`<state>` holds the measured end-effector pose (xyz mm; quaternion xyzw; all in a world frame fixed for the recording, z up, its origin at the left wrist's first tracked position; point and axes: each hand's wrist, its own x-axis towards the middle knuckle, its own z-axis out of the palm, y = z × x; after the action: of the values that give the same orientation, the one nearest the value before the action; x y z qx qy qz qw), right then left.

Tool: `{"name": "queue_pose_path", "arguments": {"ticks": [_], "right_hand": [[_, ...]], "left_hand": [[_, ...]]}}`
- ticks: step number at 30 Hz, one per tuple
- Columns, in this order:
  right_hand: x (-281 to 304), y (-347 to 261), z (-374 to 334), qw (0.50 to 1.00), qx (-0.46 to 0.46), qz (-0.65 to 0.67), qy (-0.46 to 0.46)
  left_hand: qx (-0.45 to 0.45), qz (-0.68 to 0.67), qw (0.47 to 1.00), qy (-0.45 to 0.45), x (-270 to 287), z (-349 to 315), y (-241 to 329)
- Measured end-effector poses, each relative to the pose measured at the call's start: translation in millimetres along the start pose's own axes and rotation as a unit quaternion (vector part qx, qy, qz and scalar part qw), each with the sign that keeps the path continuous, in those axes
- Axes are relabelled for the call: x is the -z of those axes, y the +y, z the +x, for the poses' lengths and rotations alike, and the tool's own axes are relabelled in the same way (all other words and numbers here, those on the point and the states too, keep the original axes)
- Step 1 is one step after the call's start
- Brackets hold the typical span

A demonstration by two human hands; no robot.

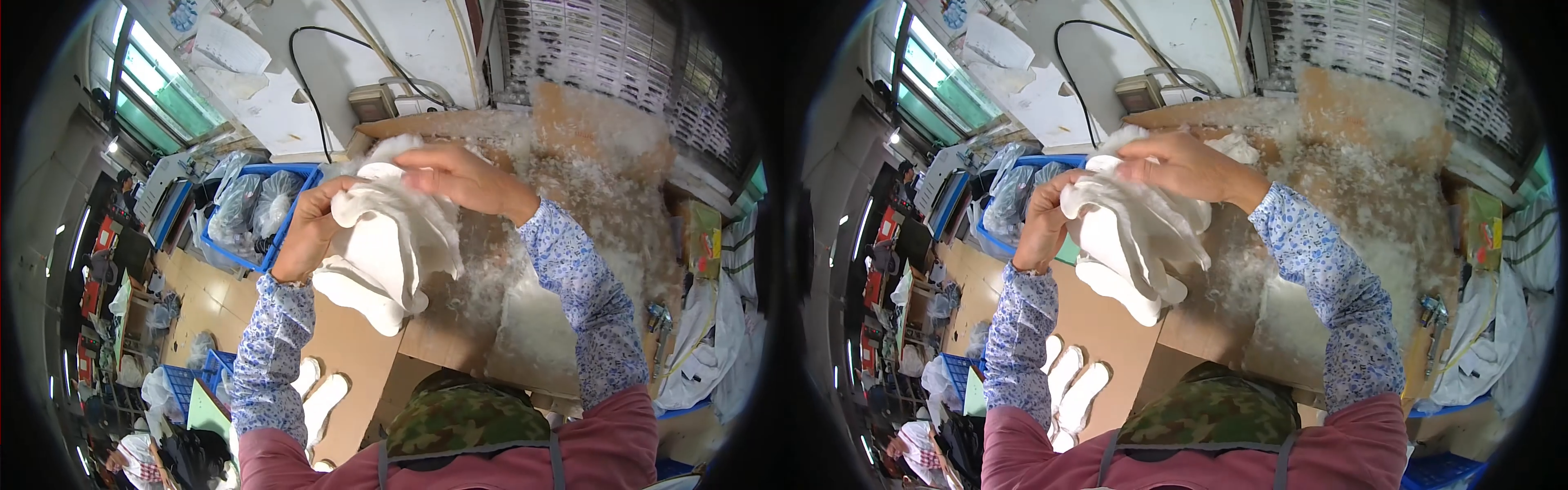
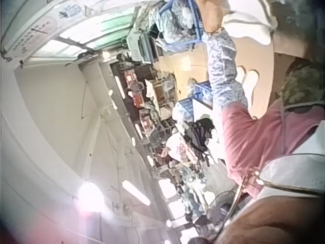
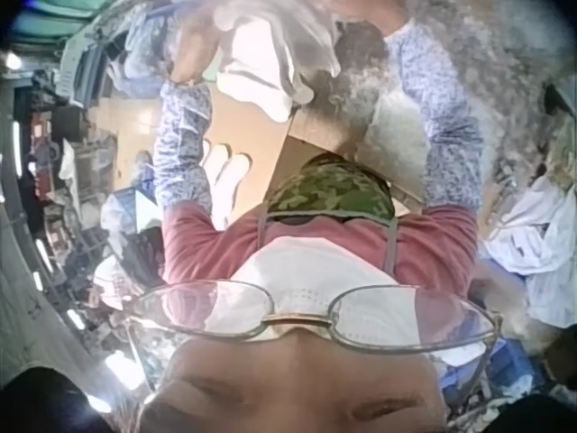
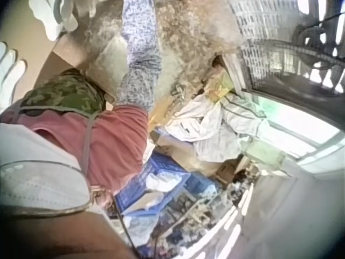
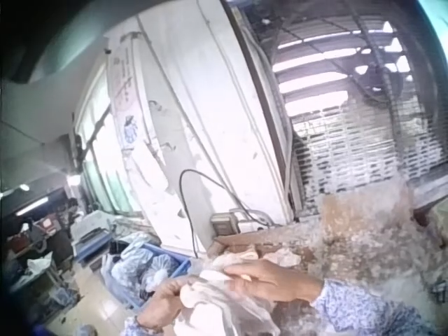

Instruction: Sorting through shoe insoles and applying a spray coating or adhesive using a hand-held spray gun.

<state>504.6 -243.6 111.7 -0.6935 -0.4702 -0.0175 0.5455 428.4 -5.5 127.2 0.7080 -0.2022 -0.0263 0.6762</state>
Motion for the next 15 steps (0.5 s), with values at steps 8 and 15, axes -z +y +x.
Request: {"name": "queue_pose_path", "arguments": {"ticks": [8,15], "right_hand": [[21,21,3,0.987,-0.046,0.144,0.054],[41,117,0,0.814,-0.125,-0.566,-0.029]], "left_hand": [[-0.086,0.028,0.995,-0.051,6,-24,10],[-0.005,0.131,0.987,0.092,27,-47,16]]}}
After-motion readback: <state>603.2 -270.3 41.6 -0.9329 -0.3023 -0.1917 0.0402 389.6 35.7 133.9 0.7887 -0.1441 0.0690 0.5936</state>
